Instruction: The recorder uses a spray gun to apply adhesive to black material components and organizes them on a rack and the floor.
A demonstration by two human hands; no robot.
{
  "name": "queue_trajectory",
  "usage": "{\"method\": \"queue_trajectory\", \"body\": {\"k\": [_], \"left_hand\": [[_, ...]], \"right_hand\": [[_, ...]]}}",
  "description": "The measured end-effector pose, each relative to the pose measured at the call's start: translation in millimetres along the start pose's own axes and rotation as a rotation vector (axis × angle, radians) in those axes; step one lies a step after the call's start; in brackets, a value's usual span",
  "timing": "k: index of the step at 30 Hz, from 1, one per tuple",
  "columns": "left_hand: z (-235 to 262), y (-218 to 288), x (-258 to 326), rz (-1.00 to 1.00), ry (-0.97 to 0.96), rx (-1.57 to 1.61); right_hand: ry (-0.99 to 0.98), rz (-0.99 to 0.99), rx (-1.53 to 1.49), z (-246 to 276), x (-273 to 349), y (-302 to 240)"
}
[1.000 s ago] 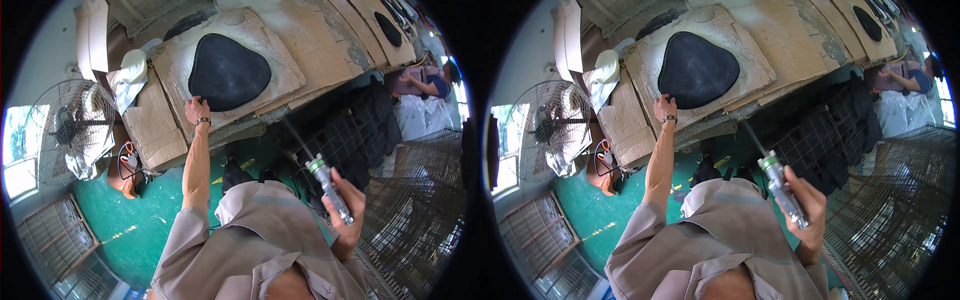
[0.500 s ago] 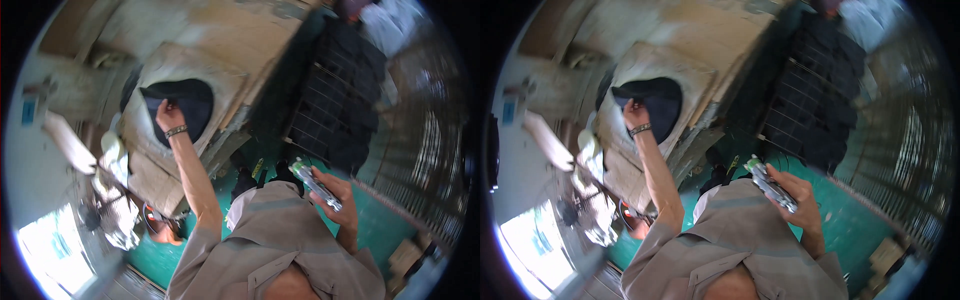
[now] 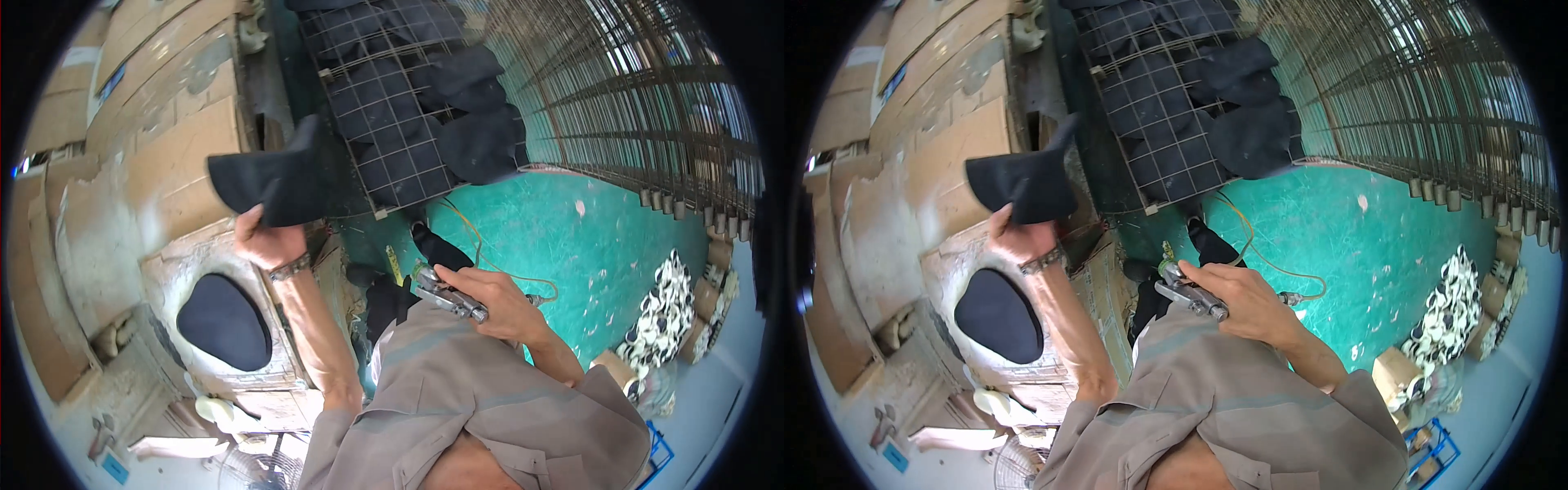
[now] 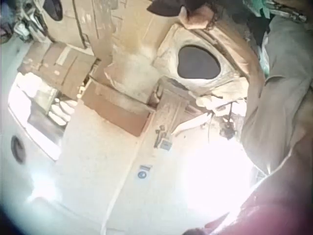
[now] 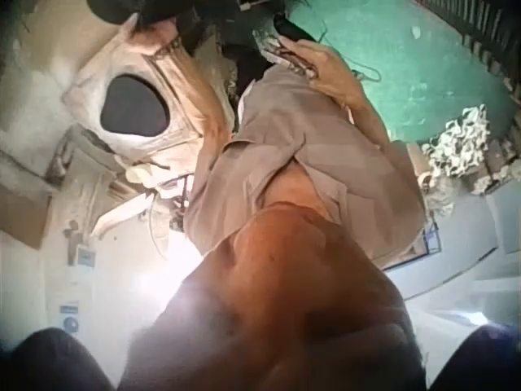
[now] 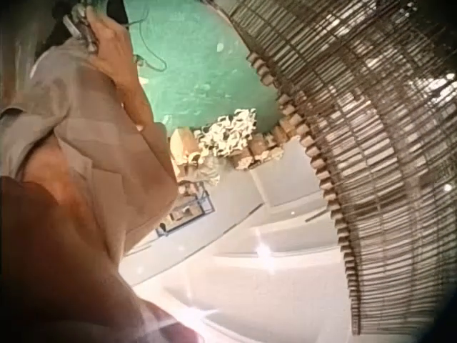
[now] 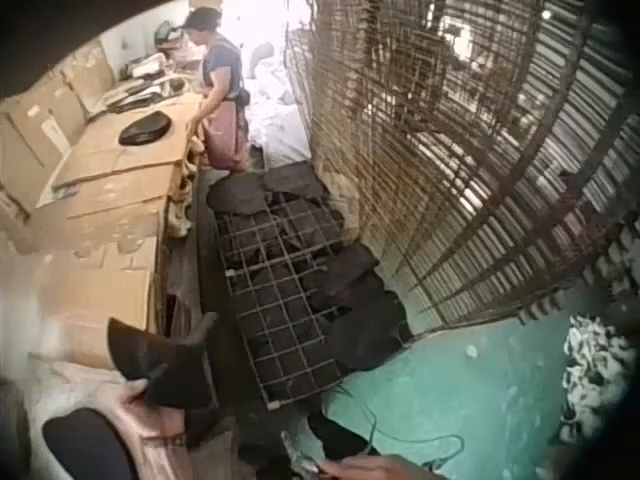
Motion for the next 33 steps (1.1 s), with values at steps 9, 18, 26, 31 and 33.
{"method": "queue_trajectory", "body": {"k": [9,18,26,31,33], "left_hand": [[104,-234,-47,0.486,0.153,0.06],[405,-212,-78,0.534,0.524,-1.68],[339,-136,118,0.482,0.462,-1.222],[415,-62,255,0.397,0.906,-0.818],[426,-50,296,0.377,1.013,-0.769]], "right_hand": [[0.099,-0.347,0.011,25,13,83],[0.022,-0.208,0.008,10,-13,63],[-0.426,0.286,-0.038,-18,-28,-108],[-0.655,0.593,0.051,-74,-24,-178],[-0.604,0.656,0.059,-96,-28,-192]]}}
Point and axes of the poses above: each hand's wrist, its own x-axis away from the middle knuckle, its own z-axis out of the back of the hand, y = z × x, the point moved 5 cm from there along -x, towards the middle knuckle, and after that the axes turned 2 degrees about -z, right-handed, at the moved point
